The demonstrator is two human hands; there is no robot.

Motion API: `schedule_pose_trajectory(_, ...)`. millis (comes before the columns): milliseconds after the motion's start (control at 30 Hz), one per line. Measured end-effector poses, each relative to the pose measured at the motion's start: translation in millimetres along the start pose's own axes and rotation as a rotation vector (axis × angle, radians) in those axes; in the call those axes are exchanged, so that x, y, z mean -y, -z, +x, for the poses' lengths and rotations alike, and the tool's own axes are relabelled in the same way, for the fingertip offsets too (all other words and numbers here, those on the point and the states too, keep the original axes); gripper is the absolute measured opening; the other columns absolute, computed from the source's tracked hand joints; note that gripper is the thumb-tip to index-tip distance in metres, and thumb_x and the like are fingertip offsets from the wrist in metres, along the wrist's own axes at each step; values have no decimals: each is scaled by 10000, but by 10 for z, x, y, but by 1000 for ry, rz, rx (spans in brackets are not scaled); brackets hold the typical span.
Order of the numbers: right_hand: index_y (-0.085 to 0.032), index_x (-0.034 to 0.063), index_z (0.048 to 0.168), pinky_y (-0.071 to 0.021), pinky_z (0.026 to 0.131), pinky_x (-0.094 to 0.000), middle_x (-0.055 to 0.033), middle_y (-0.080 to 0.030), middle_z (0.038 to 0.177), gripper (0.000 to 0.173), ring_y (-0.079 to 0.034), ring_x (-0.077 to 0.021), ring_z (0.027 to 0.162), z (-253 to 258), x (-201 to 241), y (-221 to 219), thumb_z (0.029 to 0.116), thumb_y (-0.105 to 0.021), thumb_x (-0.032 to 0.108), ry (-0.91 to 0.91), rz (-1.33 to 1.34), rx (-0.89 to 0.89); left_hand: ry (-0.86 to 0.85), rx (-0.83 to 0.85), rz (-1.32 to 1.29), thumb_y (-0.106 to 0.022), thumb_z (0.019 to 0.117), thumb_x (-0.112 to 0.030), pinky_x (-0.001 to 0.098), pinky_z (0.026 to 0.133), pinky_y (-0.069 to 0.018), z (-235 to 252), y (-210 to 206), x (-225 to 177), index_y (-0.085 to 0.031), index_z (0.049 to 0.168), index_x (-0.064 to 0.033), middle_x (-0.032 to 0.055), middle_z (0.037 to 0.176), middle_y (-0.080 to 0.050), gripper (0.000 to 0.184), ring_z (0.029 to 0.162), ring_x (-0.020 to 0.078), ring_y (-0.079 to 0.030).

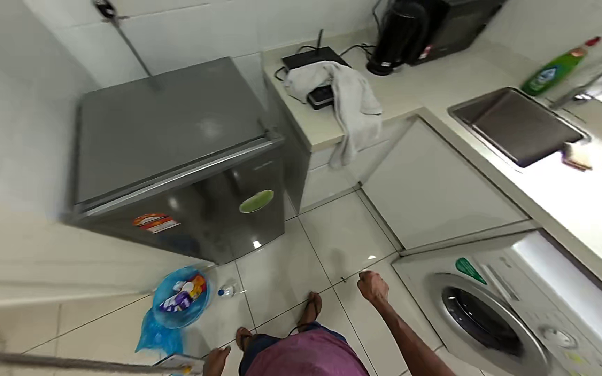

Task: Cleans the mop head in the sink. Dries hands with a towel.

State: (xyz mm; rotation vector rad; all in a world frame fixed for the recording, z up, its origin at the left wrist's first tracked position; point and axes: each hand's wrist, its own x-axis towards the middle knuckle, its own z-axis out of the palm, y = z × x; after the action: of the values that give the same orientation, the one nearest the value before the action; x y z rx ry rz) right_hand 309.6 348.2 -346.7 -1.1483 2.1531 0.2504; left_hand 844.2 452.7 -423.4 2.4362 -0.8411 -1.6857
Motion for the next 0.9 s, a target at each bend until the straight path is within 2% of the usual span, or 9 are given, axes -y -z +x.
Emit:
schedule_pose_trajectory(200,-607,-5,803,-478,702,-585,-180,-632,825,120,-639,-364,831,150,-460,1319,884,-525,27,127,378,-440,-458,48,362,-647,1013,-279,569,1022,-487,171,-932,-2014,-663,1186,56,252,1163,-683,377,1131,387,-649)
schedule_pose_trajectory(367,-435,80,636,-371,556,-348,-6,-446,637,229,-446,-130,584,375,-916,1633,776,-599,4,322,819,-721,-737,-65,175,-593,1020,-154,503,962,-528,52,-1657,-3564,-674,1121,76,228,1067,-698,264,1022,321,-677)
schedule_pose_trajectory(433,-537,38,745,-522,612,-387,-67,-566,676,180,-587,-182,635,588,-1233,1433,821,-695,77,182,851,-549,-869,-132,79,-569,1034,-167,481,929,-546,-60,-1929,-4268,-669,1134,76,224,1054,-700,281,992,301,-683)
schedule_pose_trajectory(467,-641,-30,1021,-554,807,-512,-185,-676,932,268,-671,-303,891,645,-1409,1313,871,-738,170,70,693,-361,-924,-154,43,-559,1041,-174,462,919,-549,-147,-2046,-4645,-663,1145,78,221,1054,-698,292,984,288,-682)
schedule_pose_trajectory(533,-476,29,1506,-285,1133,-749,-278,-494,1502,791,-401,-479,1439,755,-1690,1053,863,-799,356,-52,372,36,-1039,-166,-19,-554,1044,-170,430,919,-549,-313,-2245,-5433,-644,1174,83,225,1080,-691,299,1001,275,-676)
schedule_pose_trajectory(567,-418,45,1553,-234,1139,-780,-285,-441,1548,866,-344,-504,1470,832,-1801,923,850,-818,354,-61,328,152,-1074,-155,-46,-561,1042,-171,439,932,-548,-374,-2326,-5832,-626,1207,81,231,1121,-682,308,1029,284,-671)
schedule_pose_trajectory(667,-443,34,1518,-494,1058,-577,-241,-625,1370,652,-637,-391,1230,1083,-2145,696,994,-677,345,-75,545,413,-1153,-160,-146,-601,1030,-219,452,919,-547,-320,-2630,-6870,-575,1286,25,201,1252,-634,355,1093,282,-640)
schedule_pose_trajectory(733,-480,2,1482,-508,1030,-566,-259,-653,1313,583,-665,-404,1174,1297,-2224,852,1032,-623,344,-126,544,487,-1148,-180,-189,-622,1023,-289,467,977,-526,-236,-2753,-7538,-497,1371,34,245,1380,-553,491,1221,323,-590)
schedule_pose_trajectory(900,-540,-4,1434,-501,1053,-572,-253,-654,1309,489,-657,-391,1193,1887,-2174,1948,1038,-606,275,-54,554,132,-780,-309,-169,-699,935,-490,594,1056,-449,57,-2991,-8918,-397,1490,21,274,1432,-515,812,1311,406,-525)
